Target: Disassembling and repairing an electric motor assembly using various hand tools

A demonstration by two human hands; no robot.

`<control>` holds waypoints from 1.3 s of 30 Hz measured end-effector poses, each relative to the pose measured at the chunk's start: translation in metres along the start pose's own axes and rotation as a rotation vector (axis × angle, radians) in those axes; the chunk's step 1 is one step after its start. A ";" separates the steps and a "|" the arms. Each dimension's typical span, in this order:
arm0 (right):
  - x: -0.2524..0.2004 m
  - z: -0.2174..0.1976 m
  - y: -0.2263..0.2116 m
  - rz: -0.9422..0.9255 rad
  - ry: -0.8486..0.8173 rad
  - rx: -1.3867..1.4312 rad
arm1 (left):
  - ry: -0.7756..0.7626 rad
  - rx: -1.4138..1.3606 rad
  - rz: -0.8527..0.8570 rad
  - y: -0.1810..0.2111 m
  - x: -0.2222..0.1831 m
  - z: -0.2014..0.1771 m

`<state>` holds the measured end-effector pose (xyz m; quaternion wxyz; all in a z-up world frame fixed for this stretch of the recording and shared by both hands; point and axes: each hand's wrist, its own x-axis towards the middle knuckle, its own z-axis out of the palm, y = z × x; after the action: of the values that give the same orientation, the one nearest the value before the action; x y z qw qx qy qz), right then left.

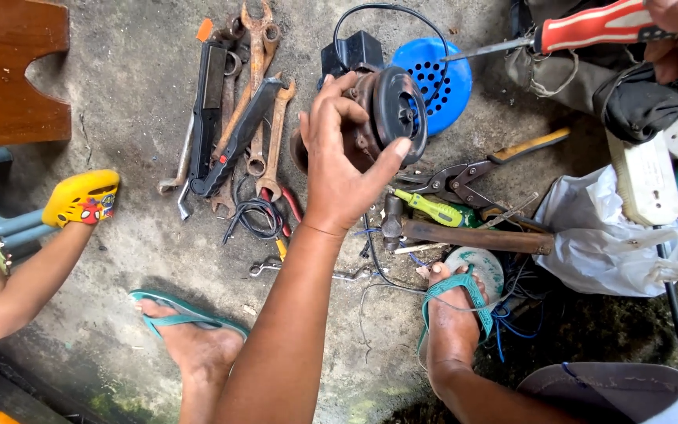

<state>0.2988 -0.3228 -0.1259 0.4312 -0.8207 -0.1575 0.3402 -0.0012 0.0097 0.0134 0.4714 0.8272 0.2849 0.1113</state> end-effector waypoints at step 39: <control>-0.033 0.182 -0.206 -0.584 -0.413 -0.103 | -0.208 0.459 -0.004 -0.016 0.007 0.002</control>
<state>0.1556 -0.1128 -0.0160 0.4272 -0.6758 -0.4859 0.3531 0.0000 0.0184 -0.0020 0.2981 0.9190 0.2544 -0.0429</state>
